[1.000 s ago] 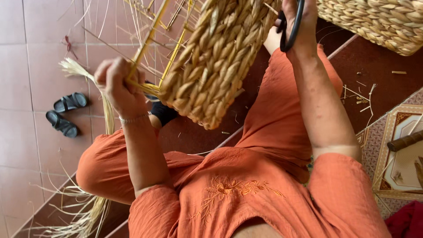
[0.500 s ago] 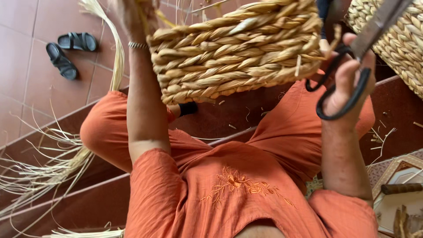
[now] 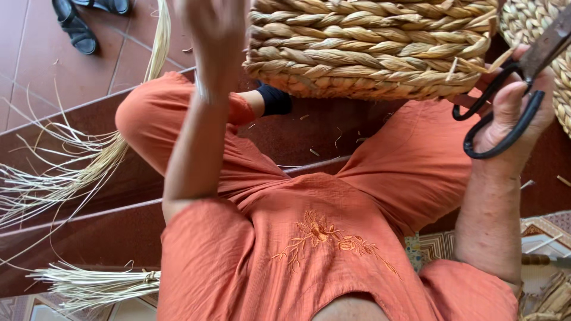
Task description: The person uses shears to trim excess woven fibers from the edges of a rectangular basket. They rotate the basket to access different sides and continue cutting protruding strands.
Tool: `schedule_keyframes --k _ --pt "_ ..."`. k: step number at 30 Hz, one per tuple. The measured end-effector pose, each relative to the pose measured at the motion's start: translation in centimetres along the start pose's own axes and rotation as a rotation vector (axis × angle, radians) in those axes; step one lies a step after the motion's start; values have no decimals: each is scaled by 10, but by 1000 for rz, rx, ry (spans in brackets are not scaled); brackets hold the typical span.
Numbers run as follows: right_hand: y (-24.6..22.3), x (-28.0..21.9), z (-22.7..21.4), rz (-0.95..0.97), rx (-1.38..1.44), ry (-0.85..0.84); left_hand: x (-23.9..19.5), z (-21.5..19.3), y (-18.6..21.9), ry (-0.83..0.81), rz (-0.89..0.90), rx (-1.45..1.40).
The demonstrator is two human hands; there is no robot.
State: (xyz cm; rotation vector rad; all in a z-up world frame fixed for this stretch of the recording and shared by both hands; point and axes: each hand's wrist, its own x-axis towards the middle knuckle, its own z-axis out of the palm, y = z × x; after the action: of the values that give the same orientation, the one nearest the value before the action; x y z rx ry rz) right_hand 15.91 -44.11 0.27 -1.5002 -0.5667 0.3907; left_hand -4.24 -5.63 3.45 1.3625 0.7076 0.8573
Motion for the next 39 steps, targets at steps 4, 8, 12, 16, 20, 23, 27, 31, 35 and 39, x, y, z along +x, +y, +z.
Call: schedule_keyframes --k 4,8,12,16,20,23,27,31,35,39 --pt "-2 13 -8 11 -78 -50 -90 5 36 -138 318 321" --pt "-7 12 -19 45 -159 -113 -122 1 42 -151 578 612" --pt "-9 14 -22 21 -181 -112 -135 25 30 -371 228 513" --pt "-17 17 -18 22 -143 -162 -134 40 -3 -353 -352 -51" --pt "-31 23 -8 35 -122 -186 -131 47 -20 -281 -493 -437" --pt "-51 22 -1 54 -158 -170 -132 52 -17 -234 -529 -467" --pt "-75 18 8 102 -288 8 -137 49 -10 -229 -530 -430" --pt "-93 11 6 -447 -977 -370 -139 32 -3 -239 -457 -305" --pt "-82 13 18 -728 -1300 -549 -136 25 2 -226 -492 -297" --pt "-81 10 32 -799 -1361 -591 -133 26 6 -225 -489 -332"
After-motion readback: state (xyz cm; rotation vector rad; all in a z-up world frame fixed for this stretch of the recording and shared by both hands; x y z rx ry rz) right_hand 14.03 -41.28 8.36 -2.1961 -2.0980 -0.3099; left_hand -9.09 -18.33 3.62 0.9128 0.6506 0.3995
